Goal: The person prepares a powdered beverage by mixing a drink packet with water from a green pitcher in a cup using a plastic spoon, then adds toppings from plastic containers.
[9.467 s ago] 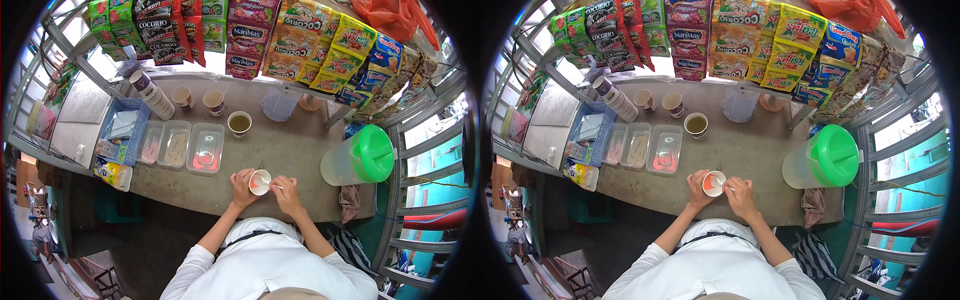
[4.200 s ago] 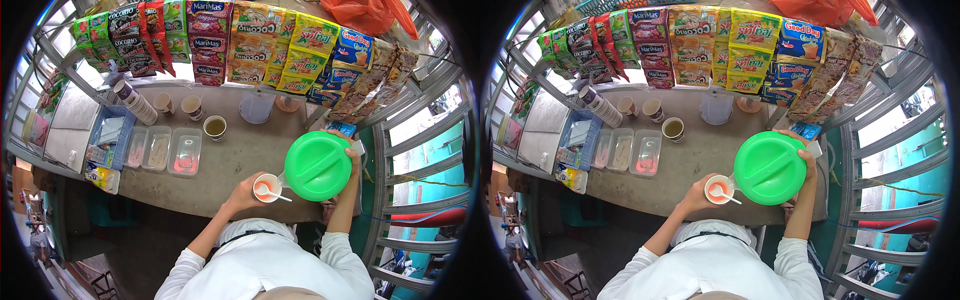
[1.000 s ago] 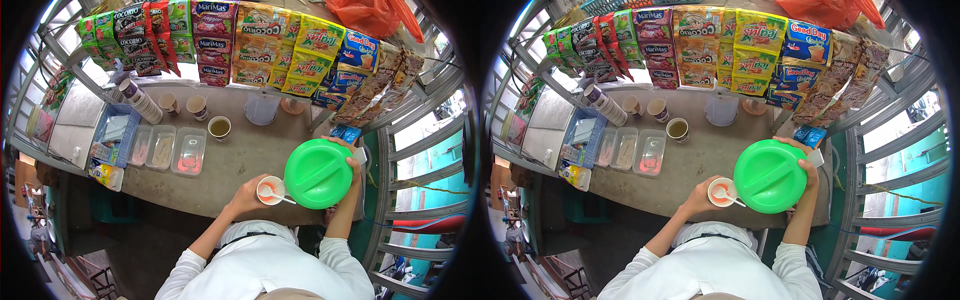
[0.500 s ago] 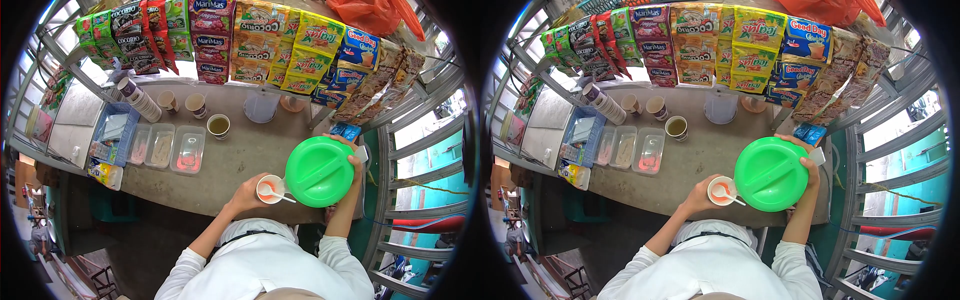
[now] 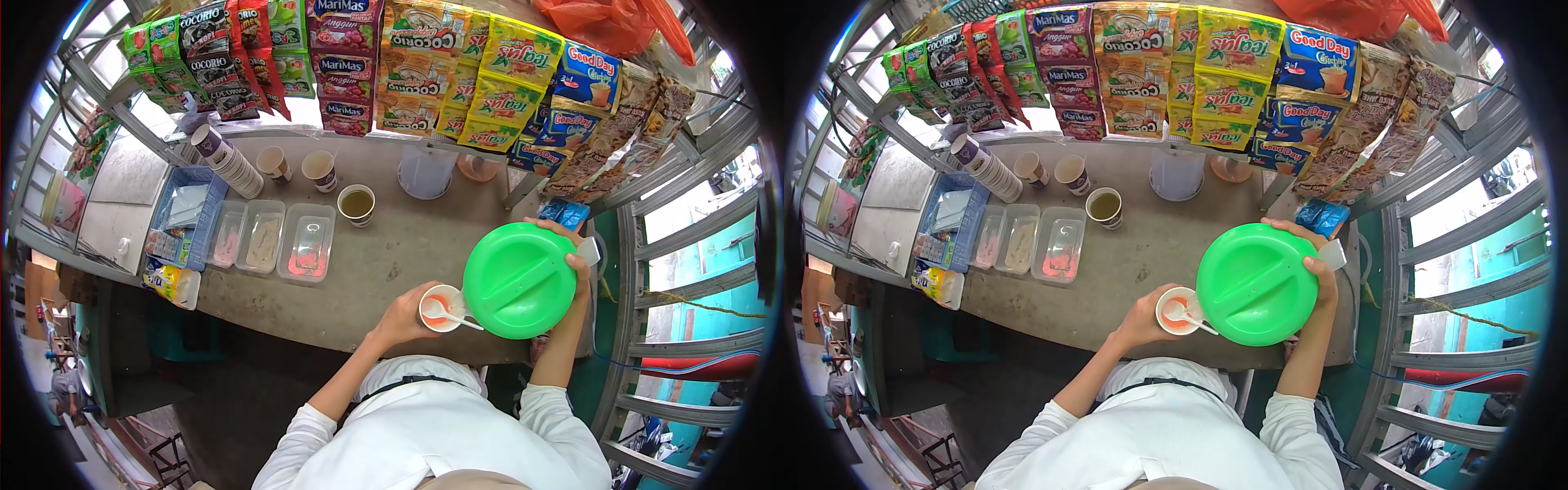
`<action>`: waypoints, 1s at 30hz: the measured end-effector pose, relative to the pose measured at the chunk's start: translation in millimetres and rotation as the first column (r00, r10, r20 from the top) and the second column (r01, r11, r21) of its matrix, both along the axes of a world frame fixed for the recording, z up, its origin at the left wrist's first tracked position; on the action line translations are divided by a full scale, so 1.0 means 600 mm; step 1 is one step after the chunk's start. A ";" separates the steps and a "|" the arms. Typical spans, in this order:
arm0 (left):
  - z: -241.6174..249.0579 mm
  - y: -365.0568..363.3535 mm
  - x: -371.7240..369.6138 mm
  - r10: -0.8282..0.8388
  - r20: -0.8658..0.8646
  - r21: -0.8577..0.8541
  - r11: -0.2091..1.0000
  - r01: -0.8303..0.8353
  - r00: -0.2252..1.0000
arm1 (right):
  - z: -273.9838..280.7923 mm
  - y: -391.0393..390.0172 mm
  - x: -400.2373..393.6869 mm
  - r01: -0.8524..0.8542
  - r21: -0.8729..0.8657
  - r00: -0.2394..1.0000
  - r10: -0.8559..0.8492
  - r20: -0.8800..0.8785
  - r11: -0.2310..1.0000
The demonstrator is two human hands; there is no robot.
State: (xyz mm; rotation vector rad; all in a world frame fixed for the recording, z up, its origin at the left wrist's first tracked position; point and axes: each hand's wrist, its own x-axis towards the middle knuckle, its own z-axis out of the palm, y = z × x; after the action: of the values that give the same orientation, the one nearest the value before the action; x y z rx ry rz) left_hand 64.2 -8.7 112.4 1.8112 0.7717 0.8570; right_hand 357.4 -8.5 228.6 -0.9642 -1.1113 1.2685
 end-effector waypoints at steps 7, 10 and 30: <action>-0.013 0.001 -0.001 -0.008 -0.033 0.030 0.999 0.009 0.999 | -0.001 0.002 0.001 -0.013 0.002 1.000 0.013 0.002 1.000; -0.014 0.001 -0.003 -0.005 -0.033 0.037 0.999 0.007 0.999 | -0.002 0.001 0.002 -0.010 0.002 1.000 0.010 0.006 1.000; -0.015 0.001 -0.004 -0.003 -0.043 0.042 0.999 0.005 0.999 | -0.005 0.006 0.004 -0.045 0.006 0.999 0.045 0.011 0.999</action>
State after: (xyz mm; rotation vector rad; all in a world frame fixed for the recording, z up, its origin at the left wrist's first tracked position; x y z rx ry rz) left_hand 61.7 -8.4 103.2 1.8724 0.7824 0.8400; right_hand 360.0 -5.1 225.5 -0.9474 -1.1505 1.2965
